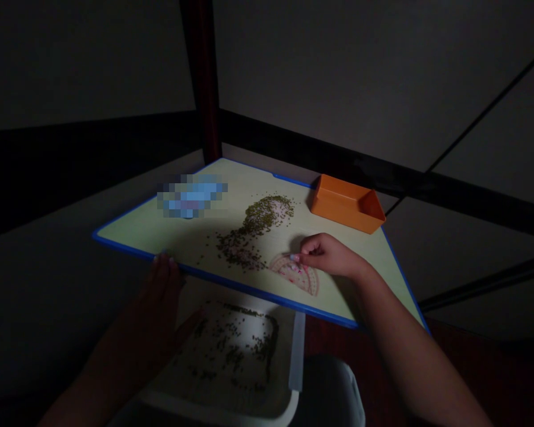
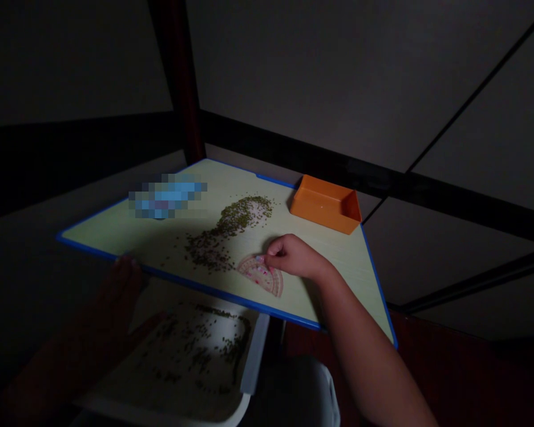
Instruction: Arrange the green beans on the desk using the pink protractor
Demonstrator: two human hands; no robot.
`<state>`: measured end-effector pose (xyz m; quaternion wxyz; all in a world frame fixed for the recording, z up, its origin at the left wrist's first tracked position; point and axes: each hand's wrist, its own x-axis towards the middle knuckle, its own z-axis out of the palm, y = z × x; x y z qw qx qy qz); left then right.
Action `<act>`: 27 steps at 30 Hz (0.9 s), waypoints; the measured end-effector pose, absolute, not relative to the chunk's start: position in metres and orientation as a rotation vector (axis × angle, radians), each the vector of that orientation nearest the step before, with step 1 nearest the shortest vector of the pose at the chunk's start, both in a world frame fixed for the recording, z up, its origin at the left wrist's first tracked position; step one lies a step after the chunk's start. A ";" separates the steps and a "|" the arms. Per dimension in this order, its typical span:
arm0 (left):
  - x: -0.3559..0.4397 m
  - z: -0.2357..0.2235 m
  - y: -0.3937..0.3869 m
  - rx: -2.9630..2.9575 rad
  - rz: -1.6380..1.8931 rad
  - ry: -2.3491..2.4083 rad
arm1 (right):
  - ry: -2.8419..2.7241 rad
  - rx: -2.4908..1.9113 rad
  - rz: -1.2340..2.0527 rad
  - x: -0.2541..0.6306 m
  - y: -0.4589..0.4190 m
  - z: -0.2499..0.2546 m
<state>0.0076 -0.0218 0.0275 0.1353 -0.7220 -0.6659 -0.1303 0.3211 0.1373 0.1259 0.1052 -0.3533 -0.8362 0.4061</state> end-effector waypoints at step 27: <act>0.007 0.031 -0.022 -2.035 -0.372 -1.780 | -2.448 -0.896 1.232 0.314 0.132 0.123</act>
